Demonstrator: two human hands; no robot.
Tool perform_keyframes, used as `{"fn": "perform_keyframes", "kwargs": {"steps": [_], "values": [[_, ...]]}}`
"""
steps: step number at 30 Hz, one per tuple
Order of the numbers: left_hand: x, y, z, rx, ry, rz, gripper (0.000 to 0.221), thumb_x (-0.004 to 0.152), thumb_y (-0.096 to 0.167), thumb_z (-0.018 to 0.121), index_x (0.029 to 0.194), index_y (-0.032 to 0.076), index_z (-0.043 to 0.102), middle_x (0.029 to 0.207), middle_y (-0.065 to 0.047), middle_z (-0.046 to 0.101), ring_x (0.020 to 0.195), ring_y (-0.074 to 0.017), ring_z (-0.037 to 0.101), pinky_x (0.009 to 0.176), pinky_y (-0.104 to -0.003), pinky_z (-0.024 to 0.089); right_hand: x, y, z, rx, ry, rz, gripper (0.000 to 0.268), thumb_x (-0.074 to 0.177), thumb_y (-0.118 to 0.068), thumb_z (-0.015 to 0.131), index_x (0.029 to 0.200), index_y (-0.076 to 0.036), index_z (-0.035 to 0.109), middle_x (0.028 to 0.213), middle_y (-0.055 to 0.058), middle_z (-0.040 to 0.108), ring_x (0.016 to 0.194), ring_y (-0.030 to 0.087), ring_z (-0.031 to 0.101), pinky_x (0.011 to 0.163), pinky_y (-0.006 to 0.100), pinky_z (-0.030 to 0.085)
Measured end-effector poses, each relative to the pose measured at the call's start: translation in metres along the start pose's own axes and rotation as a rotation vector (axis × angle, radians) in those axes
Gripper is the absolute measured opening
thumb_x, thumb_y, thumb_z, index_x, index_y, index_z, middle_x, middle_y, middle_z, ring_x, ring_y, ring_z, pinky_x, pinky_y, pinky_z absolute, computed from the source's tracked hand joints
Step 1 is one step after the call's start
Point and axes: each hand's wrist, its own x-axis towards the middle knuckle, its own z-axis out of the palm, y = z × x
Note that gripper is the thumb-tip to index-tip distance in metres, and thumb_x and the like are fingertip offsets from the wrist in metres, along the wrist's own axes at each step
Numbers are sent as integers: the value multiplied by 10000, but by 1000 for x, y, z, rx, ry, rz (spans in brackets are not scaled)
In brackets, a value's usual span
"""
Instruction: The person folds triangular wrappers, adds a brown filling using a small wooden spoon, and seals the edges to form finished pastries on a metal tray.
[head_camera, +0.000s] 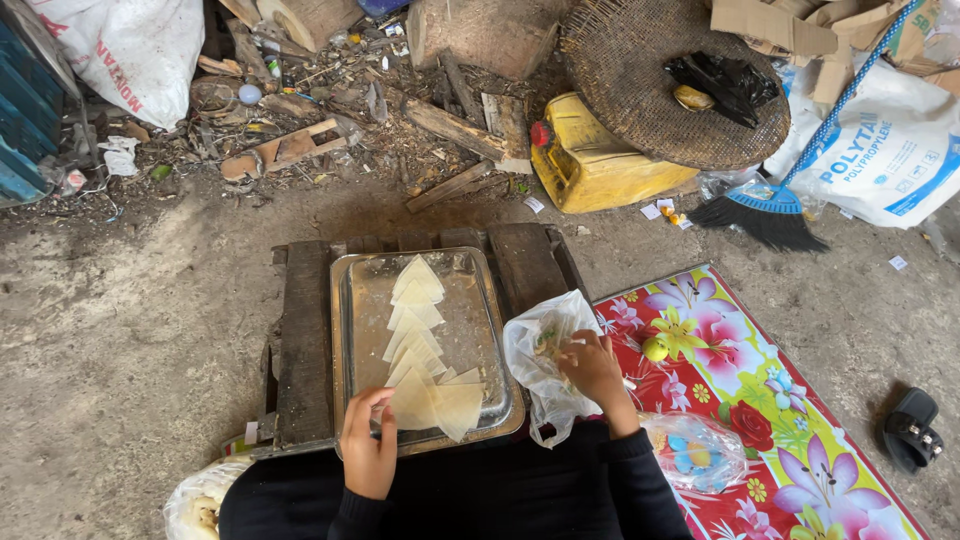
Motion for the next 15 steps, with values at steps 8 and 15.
{"fn": "perform_keyframes", "kwargs": {"steps": [8,15], "values": [[1,-9,-2,137,-34,97,282,894,22,635,1172,65,660,1218,-126,658,1120,-321,643,948,-411,512,49,65,40,438,187,12,233,816,-246,796,977,-78,793,1133,139,717,961,312,707,848,411,562],[-5,-32,2,580,-109,84,324,865,177,665,1189,167,664,1278,-4,613,1264,-265,501,1044,-495,355,49,50,30,430,335,-88,211,853,-203,779,988,-41,799,1154,157,711,1101,285,669,937,362,517]]}}
